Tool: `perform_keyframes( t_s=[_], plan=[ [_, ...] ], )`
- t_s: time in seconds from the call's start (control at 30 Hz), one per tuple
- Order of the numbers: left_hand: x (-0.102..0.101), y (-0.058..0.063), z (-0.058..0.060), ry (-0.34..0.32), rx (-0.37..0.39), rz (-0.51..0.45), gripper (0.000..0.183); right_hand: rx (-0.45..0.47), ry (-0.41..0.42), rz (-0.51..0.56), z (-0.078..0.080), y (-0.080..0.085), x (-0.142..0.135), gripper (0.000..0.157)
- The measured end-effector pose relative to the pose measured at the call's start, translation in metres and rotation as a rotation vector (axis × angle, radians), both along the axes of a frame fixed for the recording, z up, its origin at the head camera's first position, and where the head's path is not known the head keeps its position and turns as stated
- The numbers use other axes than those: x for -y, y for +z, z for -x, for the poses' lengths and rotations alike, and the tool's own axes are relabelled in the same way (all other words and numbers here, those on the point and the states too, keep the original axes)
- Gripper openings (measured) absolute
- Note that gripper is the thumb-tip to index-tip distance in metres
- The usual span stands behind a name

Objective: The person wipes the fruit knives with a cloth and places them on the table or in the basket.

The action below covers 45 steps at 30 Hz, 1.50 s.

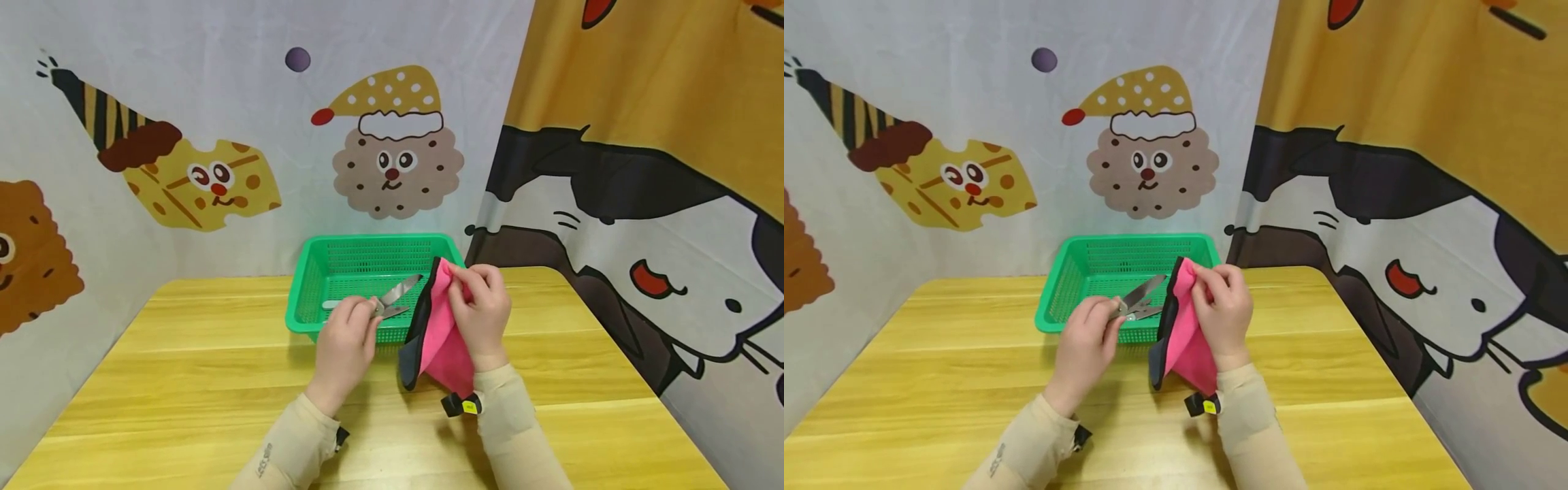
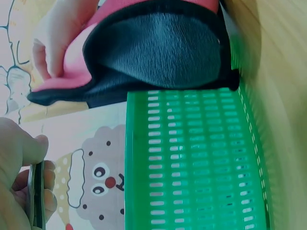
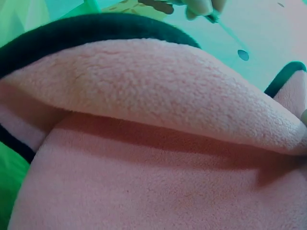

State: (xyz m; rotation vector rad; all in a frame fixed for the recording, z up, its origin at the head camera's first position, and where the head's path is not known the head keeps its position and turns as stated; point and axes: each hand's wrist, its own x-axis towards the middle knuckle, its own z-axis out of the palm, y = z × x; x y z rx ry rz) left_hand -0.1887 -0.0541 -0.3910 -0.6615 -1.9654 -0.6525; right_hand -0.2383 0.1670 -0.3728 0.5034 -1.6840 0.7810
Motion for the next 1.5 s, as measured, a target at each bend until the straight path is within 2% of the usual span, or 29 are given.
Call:
perform_keyframes(
  t_s=[0.17, 0.37, 0.53, 0.67, 0.77, 1.13, 1.27, 1.5],
  plan=[
    [0.007, 0.004, 0.002, 0.017, -0.008, -0.052, 0.021, -0.091, 0.097, -0.042, -0.003, 0.006, 0.001, 0.018],
    [0.011, 0.005, 0.006, 0.014, -0.049, -0.096, 0.025, -0.207, 0.235, -0.193, -0.01, 0.008, 0.02, 0.014],
    [0.012, 0.003, 0.006, 0.021, -0.015, -0.091, 0.024, -0.234, 0.299, -0.295, -0.014, 0.003, 0.04, 0.019],
    [0.01, 0.002, 0.006, 0.019, 0.005, -0.093, 0.012, -0.209, 0.299, -0.318, -0.017, -0.004, 0.052, 0.02],
    [0.007, 0.002, 0.005, 0.012, -0.01, -0.089, 0.005, -0.19, 0.29, -0.305, -0.017, -0.007, 0.056, 0.02],
    [-0.003, 0.0, -0.002, -0.016, -0.008, -0.053, 0.013, -0.127, 0.27, -0.269, -0.019, -0.015, 0.06, 0.013],
    [-0.004, -0.002, -0.003, -0.014, -0.028, -0.056, 0.013, -0.099, 0.257, -0.258, -0.02, -0.018, 0.061, 0.006],
    [-0.006, -0.004, -0.001, -0.019, -0.043, -0.035, 0.014, -0.044, 0.209, -0.235, -0.018, -0.02, 0.059, 0.005]
  ],
)
